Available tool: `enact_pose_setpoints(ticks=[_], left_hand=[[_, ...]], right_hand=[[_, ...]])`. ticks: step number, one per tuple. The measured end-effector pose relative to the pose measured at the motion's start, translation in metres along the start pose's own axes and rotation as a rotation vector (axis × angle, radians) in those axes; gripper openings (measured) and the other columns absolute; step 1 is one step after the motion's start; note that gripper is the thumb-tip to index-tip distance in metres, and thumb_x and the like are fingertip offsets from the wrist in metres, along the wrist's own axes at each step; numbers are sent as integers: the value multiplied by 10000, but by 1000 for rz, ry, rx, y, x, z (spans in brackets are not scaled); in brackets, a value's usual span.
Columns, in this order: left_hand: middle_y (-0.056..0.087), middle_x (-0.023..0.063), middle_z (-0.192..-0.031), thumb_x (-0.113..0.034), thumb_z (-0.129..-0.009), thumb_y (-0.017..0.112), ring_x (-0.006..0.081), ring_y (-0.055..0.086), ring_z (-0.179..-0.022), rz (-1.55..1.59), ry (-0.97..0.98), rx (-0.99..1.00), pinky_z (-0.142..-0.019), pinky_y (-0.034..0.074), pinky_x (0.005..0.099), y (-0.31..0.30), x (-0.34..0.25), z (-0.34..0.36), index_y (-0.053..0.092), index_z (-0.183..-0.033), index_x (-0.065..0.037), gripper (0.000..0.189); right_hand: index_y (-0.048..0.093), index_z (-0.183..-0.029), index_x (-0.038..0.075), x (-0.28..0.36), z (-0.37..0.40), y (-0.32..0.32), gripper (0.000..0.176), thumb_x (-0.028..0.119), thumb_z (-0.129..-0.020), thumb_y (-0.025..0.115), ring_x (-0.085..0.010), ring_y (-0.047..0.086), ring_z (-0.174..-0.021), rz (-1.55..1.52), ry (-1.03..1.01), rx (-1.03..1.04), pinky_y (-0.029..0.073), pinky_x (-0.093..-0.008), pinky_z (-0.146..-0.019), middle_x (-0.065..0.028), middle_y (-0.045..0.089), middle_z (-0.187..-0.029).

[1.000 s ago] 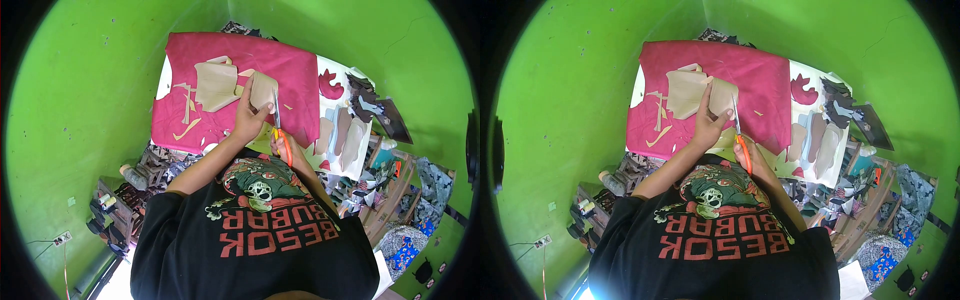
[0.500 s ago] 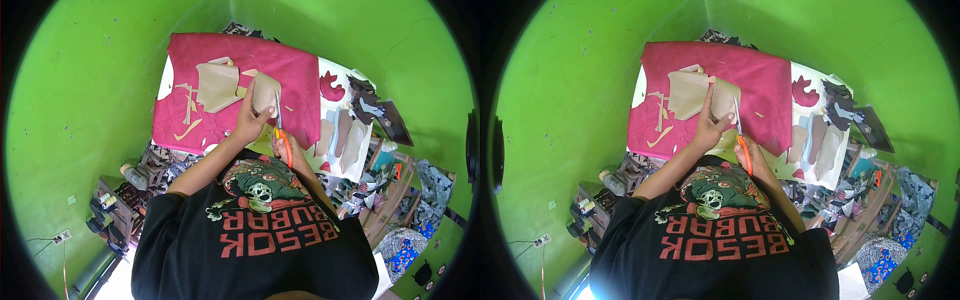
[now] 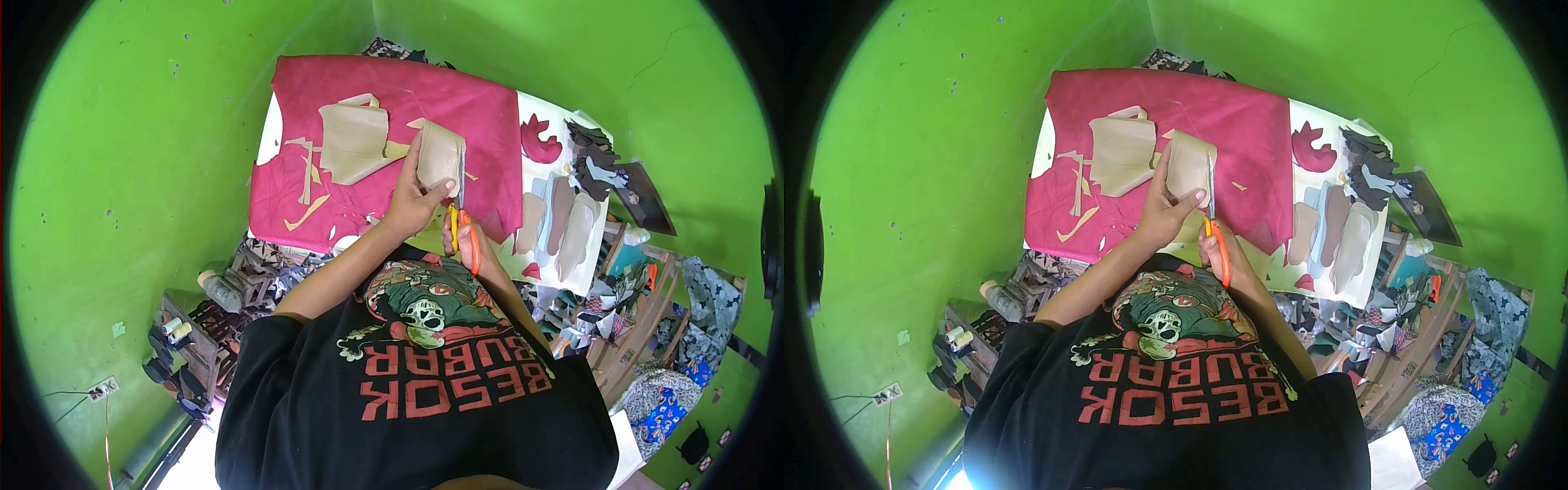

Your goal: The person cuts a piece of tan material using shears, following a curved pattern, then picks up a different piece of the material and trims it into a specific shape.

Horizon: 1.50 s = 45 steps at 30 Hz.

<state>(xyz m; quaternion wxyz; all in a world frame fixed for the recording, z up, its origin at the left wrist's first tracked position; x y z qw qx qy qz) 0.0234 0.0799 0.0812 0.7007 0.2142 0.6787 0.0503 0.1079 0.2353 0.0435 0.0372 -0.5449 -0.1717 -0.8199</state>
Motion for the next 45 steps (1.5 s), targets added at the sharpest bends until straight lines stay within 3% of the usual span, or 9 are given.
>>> enact_pose_setpoints(ticks=[6,12,18,22,24,26,29,36,45], left_hand=[[305,153,-1578,34,-892,692,231,408,-1395,20,-59,13,-1101,432,360,2,-5,2,59,-1617,-55,967],[313,149,-1574,2,-877,726,231,373,-1419,-88,20,26,-1141,378,363,-1,-5,-1,75,-1617,-56,987],[326,144,-1567,-14,-874,737,226,372,-1419,-37,7,73,-1137,380,357,-4,-2,-1,72,-1619,-58,999],[321,140,-1571,-13,-878,735,223,375,-1417,40,-64,67,-1131,387,352,-3,-1,-2,65,-1620,-60,1001],[363,139,-1533,65,-880,688,206,489,-1291,-64,-4,70,-988,502,321,-4,-2,-3,45,-1626,-93,998],[368,133,-1527,64,-882,687,204,493,-1282,-58,-2,88,-982,505,323,-3,-1,-2,41,-1627,-98,999],[382,122,-1509,63,-887,683,200,502,-1262,-6,-25,112,-967,512,324,-1,2,-2,32,-1628,-108,1001],[433,99,-1457,66,-878,694,180,518,-1237,43,-113,125,-966,507,322,-3,-4,-1,91,-1617,-100,968],[549,83,-1353,-42,-968,624,130,545,-1183,65,-86,-106,-1010,461,283,-10,-5,-4,278,-1583,-56,707]], right_hand=[[488,-1036,60,4,3,0,879,897,-767,522,-121,491,-636,48,19,-20,404,-274,-574,-5,472,-793],[480,-1038,45,0,1,-6,809,833,-857,493,-125,487,-639,50,35,28,417,-286,-583,-10,463,-795],[468,-1059,40,-7,-3,-13,814,833,-875,450,-126,476,-636,303,-91,-56,424,-296,-582,-5,434,-792],[480,-1067,33,4,1,-10,824,835,-878,442,-129,481,-638,217,34,-23,427,-296,-579,-13,453,-799],[483,-1068,31,12,2,-5,823,831,-879,447,-128,486,-639,137,63,11,430,-293,-580,-14,460,-798],[488,-1050,40,21,3,3,790,811,-880,485,-129,499,-636,181,-65,-64,436,-288,-583,-15,468,-785],[487,-1048,42,15,-1,-1,786,806,-869,518,-123,510,-638,208,-79,-138,440,-281,-582,-10,463,-769],[491,-1021,11,18,3,-7,804,804,-895,459,-130,529,-656,179,-74,-17,472,-308,-549,-42,486,-789],[486,-1041,31,27,10,-7,680,699,-932,546,-207,523,-834,506,-54,-29,455,-366,-777,-85,500,-884]])
Point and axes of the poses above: each hand's wrist, its own z-axis away from the middle knuckle, its own y-axis out of the palm, x = y × z, the point moved 1 cm from there along -z, towards the middle knuckle
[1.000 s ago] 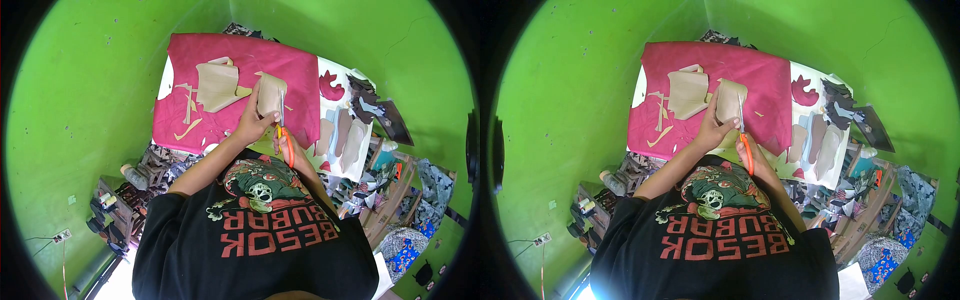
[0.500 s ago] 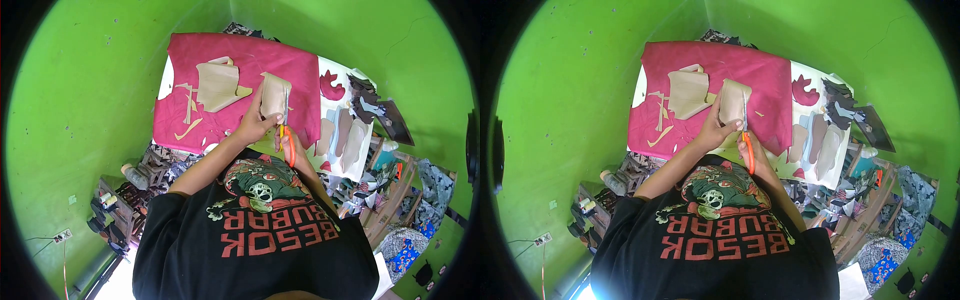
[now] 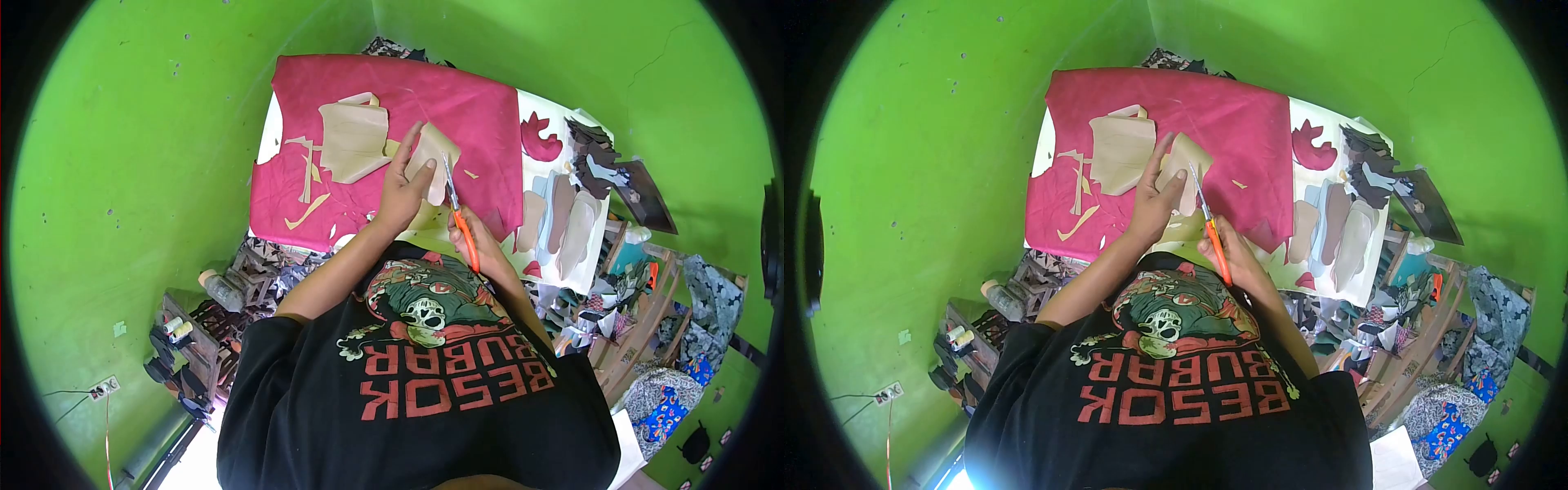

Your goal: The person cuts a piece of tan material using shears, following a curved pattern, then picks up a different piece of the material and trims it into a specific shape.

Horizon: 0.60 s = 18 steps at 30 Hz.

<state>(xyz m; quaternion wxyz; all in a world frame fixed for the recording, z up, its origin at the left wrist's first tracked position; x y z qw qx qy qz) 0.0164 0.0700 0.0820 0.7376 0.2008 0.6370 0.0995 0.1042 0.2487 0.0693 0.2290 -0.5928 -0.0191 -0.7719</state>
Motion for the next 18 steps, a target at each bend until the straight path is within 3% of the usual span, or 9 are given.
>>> enact_pose_setpoints(ticks=[1,3,7,10,12,16,18], left_hand=[[549,83,-1353,-42,-968,624,130,545,-1183,1,2,0,-1010,461,283,1,-2,0,278,-1583,-56,707],[604,85,-1248,-34,-960,633,92,603,-996,-135,74,40,-890,525,278,2,-6,0,224,-1606,-88,766],[609,89,-1221,5,-941,640,109,610,-996,-112,46,41,-878,531,283,7,1,4,173,-1614,-82,823],[565,106,-1262,40,-914,658,127,604,-1026,103,60,45,-873,529,281,13,1,5,191,-1592,-62,829],[463,127,-1406,103,-887,638,179,529,-1232,35,43,47,-1026,453,298,10,4,6,215,-1548,-47,799],[422,127,-1427,114,-864,641,195,444,-1331,-135,85,110,-1073,415,315,5,12,7,274,-1502,-47,754],[411,138,-1448,127,-849,628,211,348,-1402,-217,135,74,-1143,326,336,6,11,7,287,-1501,-46,756]], right_hand=[[486,-1039,31,-8,-1,5,704,723,-922,536,-199,525,-826,-52,-10,4,459,-363,-763,-85,501,-879],[487,-1037,30,-21,-5,11,728,746,-912,526,-191,527,-817,-102,-21,8,463,-360,-749,-84,503,-874],[488,-1027,28,-13,-6,11,818,829,-861,490,-169,530,-740,-218,-14,-60,475,-348,-657,-67,493,-847],[485,-1026,26,-5,-7,2,840,847,-850,475,-162,525,-692,-188,-16,-79,477,-338,-610,-52,483,-816],[483,-1027,25,-3,-7,-2,833,841,-857,471,-160,522,-675,-160,-10,-51,477,-331,-595,-45,478,-802],[483,-1009,28,-4,-3,3,774,794,-915,425,-143,503,-661,-203,8,25,466,-311,-584,-34,467,-771],[484,-1002,30,-8,-3,4,754,777,-936,407,-136,496,-657,-220,16,32,460,-305,-574,-31,465,-767]])
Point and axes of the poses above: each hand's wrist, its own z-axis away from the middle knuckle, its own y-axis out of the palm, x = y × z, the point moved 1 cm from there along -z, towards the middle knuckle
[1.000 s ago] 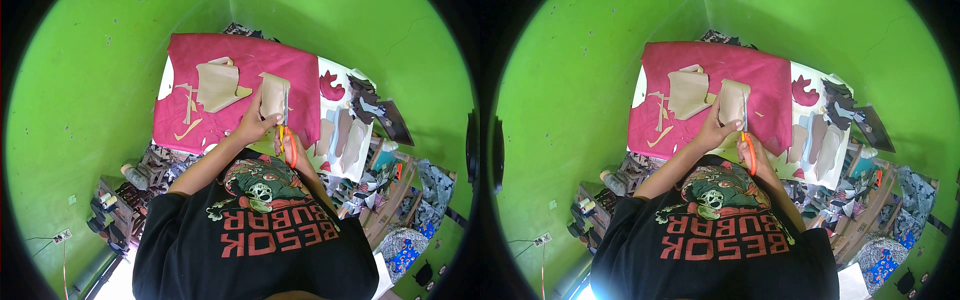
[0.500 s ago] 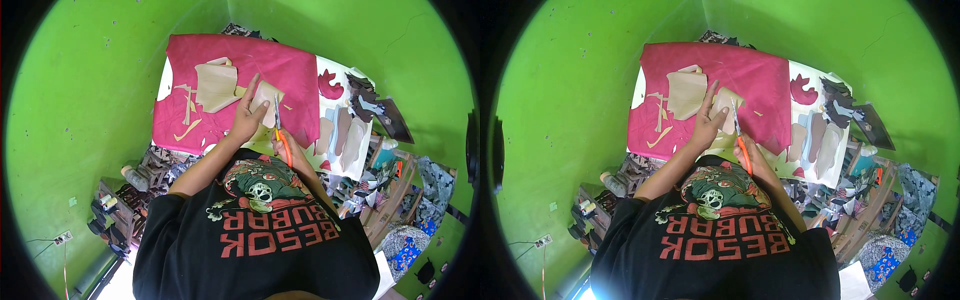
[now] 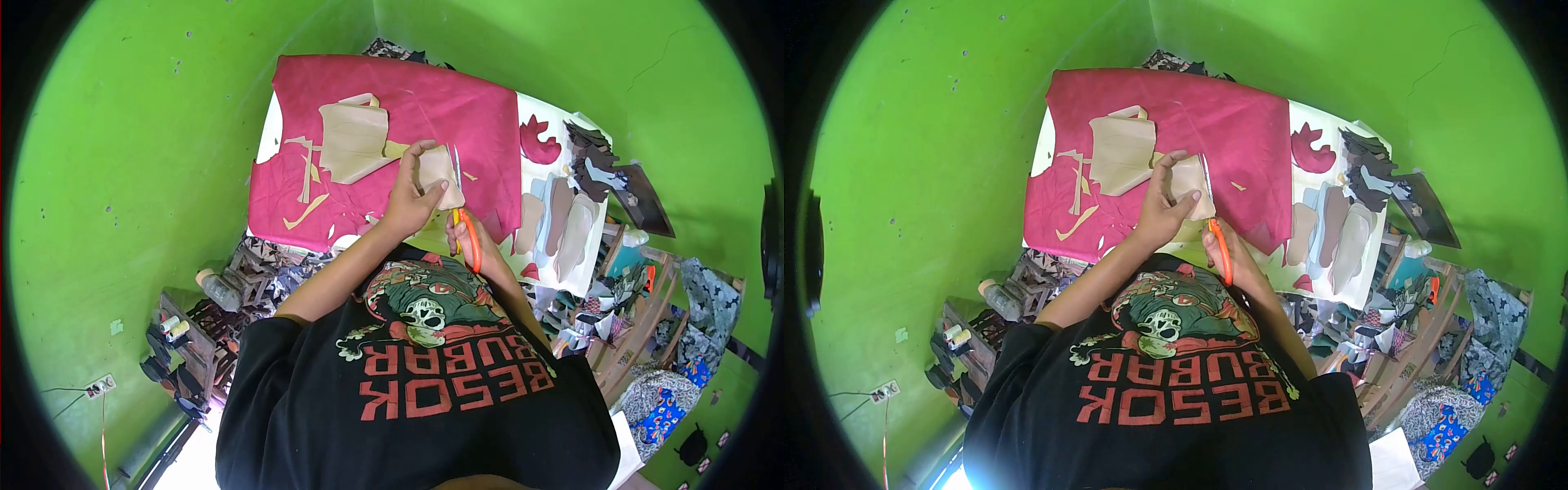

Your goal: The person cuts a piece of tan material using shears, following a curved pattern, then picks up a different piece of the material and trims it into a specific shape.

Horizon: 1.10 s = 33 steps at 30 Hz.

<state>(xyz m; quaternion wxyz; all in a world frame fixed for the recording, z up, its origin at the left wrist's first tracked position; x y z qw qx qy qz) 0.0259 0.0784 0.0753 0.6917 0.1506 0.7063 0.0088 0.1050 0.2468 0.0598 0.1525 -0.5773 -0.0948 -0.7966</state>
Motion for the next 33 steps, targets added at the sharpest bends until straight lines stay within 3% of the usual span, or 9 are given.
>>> enact_pose_setpoints(ticks=[6,9,16,21,25,27,28,30,33], left_hand=[[375,151,-1493,80,-876,601,230,297,-1441,-208,99,-4,-1199,190,337,-1,-6,-1,296,-1498,-32,701],[375,159,-1501,77,-907,546,234,289,-1460,-22,-2,-21,-1213,180,345,2,-4,-3,312,-1491,-15,636],[394,160,-1540,109,-924,481,243,282,-1492,9,58,-42,-1230,172,352,-5,2,-5,334,-1507,22,608],[78,169,-1691,146,-878,467,244,302,-1483,-175,236,-127,-1226,182,358,-3,-8,-10,52,-1615,-21,862],[51,172,-1681,154,-868,475,229,311,-1470,-185,216,-212,-1207,233,362,-1,-15,-11,-14,-1614,-31,911],[252,177,-1606,130,-900,500,214,385,-1412,67,157,-238,-1151,334,352,-1,-14,-12,42,-1607,-27,857],[252,177,-1606,130,-900,500,214,385,-1412,66,156,-239,-1151,334,352,-4,-8,-12,42,-1607,-27,857],[441,139,-1469,82,-940,543,196,478,-1322,137,-30,-202,-1075,422,333,-11,5,-11,179,-1574,-26,739],[530,129,-1374,63,-943,575,196,507,-1263,170,-41,-179,-1069,405,333,-11,7,-11,295,-1523,-25,649]], right_hand=[[487,-997,6,-4,0,-8,754,755,-954,407,-197,503,-694,142,-25,16,457,-370,-644,-75,474,-768],[486,-1006,-14,-2,1,-10,760,742,-963,412,-235,512,-730,195,9,8,452,-400,-693,-105,485,-787],[485,-1019,-15,1,1,-8,646,631,-997,484,-243,498,-767,166,17,74,448,-398,-731,-118,476,-830],[487,-1021,-7,21,5,-4,571,564,-1014,511,-238,492,-829,198,-40,71,440,-372,-791,-119,467,-881],[489,-1040,5,23,7,-3,528,532,-1022,516,-231,496,-855,196,7,106,437,-367,-810,-116,483,-906],[490,-1050,10,22,9,-3,518,526,-1024,516,-229,498,-858,194,18,112,439,-368,-809,-114,488,-910],[491,-1059,12,19,9,-3,514,524,-1023,516,-227,500,-862,184,19,119,440,-367,-810,-114,491,-913],[491,-1068,15,17,10,-3,511,523,-1023,517,-225,502,-866,173,23,127,441,-366,-811,-114,495,-917],[490,-1067,11,17,9,-3,531,539,-1019,516,-219,501,-867,204,13,109,440,-360,-807,-113,493,-915]])
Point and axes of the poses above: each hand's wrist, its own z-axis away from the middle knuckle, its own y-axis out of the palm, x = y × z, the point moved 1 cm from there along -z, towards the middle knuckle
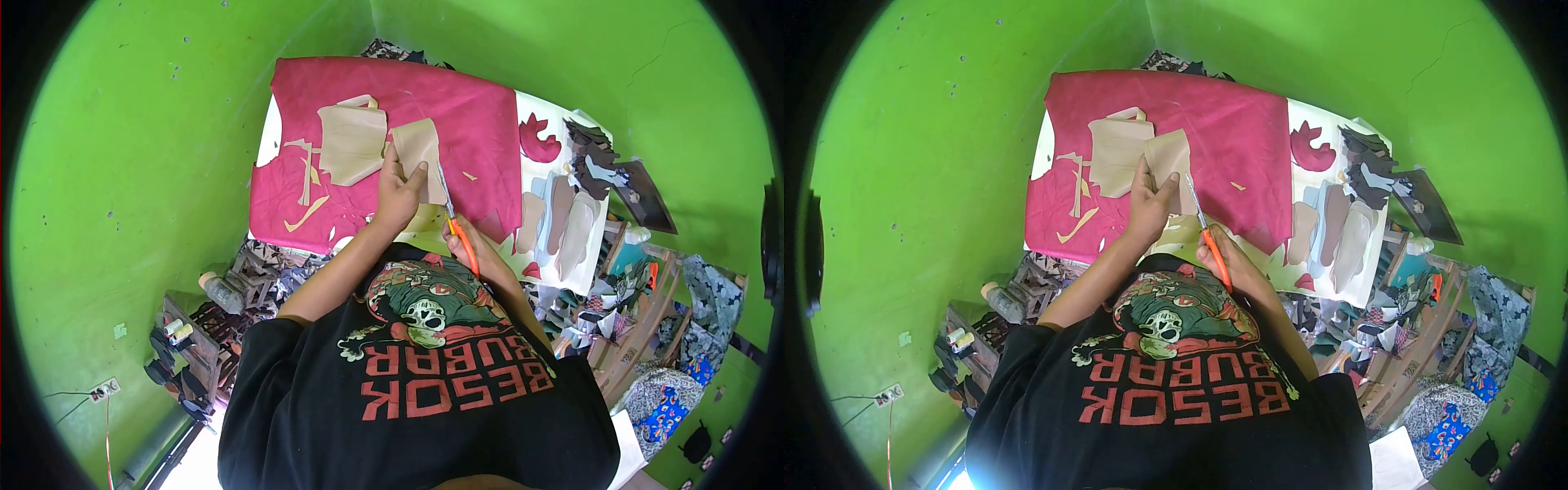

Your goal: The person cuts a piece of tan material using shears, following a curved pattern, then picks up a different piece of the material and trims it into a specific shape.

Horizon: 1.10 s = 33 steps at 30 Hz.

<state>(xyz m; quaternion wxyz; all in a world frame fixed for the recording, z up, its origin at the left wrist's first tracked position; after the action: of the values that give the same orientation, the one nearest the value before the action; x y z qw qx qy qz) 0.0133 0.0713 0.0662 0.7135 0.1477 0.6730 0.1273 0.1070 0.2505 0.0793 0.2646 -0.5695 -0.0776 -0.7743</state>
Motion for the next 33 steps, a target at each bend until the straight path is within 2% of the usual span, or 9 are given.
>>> enact_pose_setpoints(ticks=[1,3,6,9,14,21,25,27,33], left_hand=[[530,129,-1374,63,-943,575,196,507,-1263,0,1,1,-1069,405,333,0,-1,0,295,-1523,-25,649],[561,100,-1350,13,-975,578,152,564,-1194,-23,14,41,-1006,470,306,1,-3,2,351,-1503,-31,576],[581,83,-1320,-41,-1009,553,137,575,-1163,-15,-30,28,-988,474,294,3,-6,1,377,-1485,-23,508],[560,98,-1342,-52,-1028,528,154,526,-1221,17,-11,18,-1053,413,307,7,-10,3,404,-1462,-10,454],[590,101,-1282,-73,-1049,512,150,552,-1169,-6,37,5,-1007,441,299,4,-6,2,434,-1426,5,394],[631,109,-1186,-102,-1061,508,142,586,-1067,-169,170,-43,-924,477,295,5,-7,1,484,-1363,23,327],[648,111,-1139,-126,-1066,509,147,599,-1026,-117,125,-73,-892,486,301,5,-13,3,496,-1355,24,326],[656,115,-1093,-150,-1071,504,146,603,-987,-229,231,-73,-856,491,303,4,-16,2,503,-1339,26,321],[651,120,-1060,-152,-1077,482,146,597,-960,-378,188,-42,-839,482,300,2,-10,5,512,-1293,29,284]], right_hand=[[488,-1067,8,-1,-1,0,547,553,-1018,510,-220,500,-870,10,-13,-19,440,-360,-809,-113,490,-917],[487,-1068,6,-7,-3,1,563,567,-1016,504,-222,499,-872,20,-27,-37,439,-361,-811,-113,487,-920],[483,-1070,2,-15,-5,1,587,586,-1013,494,-234,498,-887,-100,-44,-38,439,-371,-822,-118,479,-930],[480,-1068,4,-9,-2,-1,602,602,-1007,488,-247,500,-900,-94,-39,-24,439,-382,-831,-123,471,-936],[480,-1087,17,-1,1,-2,519,531,-1017,516,-235,506,-895,63,-37,1,441,-369,-827,-119,479,-937],[471,-1123,12,4,5,1,471,456,-1001,570,-233,521,-886,31,-62,24,451,-370,-829,-121,503,-931],[472,-1136,6,9,10,0,464,415,-977,624,-223,541,-890,48,-51,-22,459,-367,-825,-125,533,-943],[476,-1134,4,9,10,-2,454,390,-968,647,-215,546,-889,59,-69,-41,463,-363,-822,-124,542,-945],[498,-1101,3,9,10,-3,406,320,-948,700,-187,547,-864,-66,-27,15,472,-343,-799,-95,551,-924]])
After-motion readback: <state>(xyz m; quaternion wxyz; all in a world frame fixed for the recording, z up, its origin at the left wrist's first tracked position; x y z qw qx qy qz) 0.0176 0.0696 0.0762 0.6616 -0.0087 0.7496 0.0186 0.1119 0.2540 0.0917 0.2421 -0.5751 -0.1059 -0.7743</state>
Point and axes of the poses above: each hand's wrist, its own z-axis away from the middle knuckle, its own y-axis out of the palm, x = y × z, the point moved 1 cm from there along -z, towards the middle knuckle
